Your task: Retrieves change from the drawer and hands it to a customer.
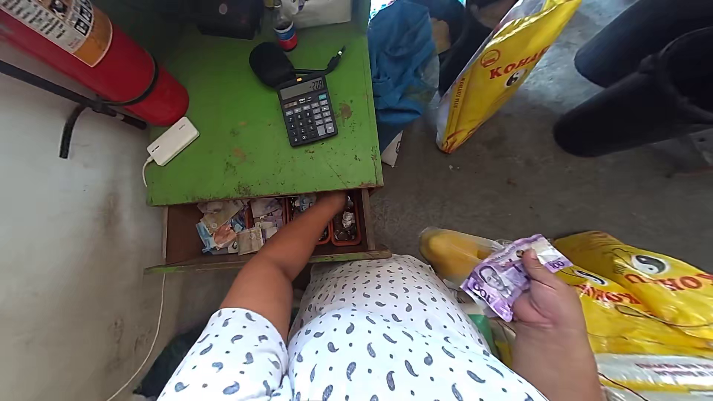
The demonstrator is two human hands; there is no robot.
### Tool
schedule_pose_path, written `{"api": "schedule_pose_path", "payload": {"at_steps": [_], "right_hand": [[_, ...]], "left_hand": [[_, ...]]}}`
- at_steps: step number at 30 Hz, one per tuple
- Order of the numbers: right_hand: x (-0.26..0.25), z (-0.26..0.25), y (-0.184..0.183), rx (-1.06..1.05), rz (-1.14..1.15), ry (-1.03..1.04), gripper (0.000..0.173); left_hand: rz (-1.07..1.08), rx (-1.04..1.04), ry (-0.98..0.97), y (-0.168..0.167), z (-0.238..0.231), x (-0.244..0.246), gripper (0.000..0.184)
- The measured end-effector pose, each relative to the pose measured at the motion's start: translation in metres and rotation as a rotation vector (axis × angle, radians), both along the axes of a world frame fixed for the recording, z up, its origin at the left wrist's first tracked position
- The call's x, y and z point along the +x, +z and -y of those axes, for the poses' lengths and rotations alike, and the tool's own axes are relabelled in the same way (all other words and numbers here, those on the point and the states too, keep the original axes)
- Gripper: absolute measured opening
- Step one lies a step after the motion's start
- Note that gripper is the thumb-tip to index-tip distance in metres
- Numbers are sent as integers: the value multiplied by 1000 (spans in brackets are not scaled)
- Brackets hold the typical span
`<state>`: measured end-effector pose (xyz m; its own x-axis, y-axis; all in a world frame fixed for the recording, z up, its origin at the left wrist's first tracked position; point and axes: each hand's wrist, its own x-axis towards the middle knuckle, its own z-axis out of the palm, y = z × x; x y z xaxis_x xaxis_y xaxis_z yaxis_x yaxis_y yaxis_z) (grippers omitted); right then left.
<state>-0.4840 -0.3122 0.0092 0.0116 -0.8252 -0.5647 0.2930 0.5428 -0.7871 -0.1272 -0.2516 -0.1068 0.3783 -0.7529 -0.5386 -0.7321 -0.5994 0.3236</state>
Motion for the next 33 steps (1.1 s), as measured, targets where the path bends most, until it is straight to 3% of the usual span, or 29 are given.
{"api": "schedule_pose_path", "payload": {"at_steps": [6, 13, 21, 27, 33], "right_hand": [[-3, -11, 0, 17, 21, -23, 25], [-7, -23, -1, 26, 37, -45, 23], [-17, -27, -4, 29, -4, -93, 19], [-15, -25, -7, 56, -9, -108, 18], [-13, -21, -10, 56, -25, -63, 19]], "left_hand": [[17, 114, 25, -9, 23, -18, 62], [6, 88, -22, 5, 19, -14, 54], [92, 93, -130, -1, 12, -11, 53], [18, 5, -61, -2, 6, 1, 52], [76, 12, -131, -5, -3, 13, 47]]}}
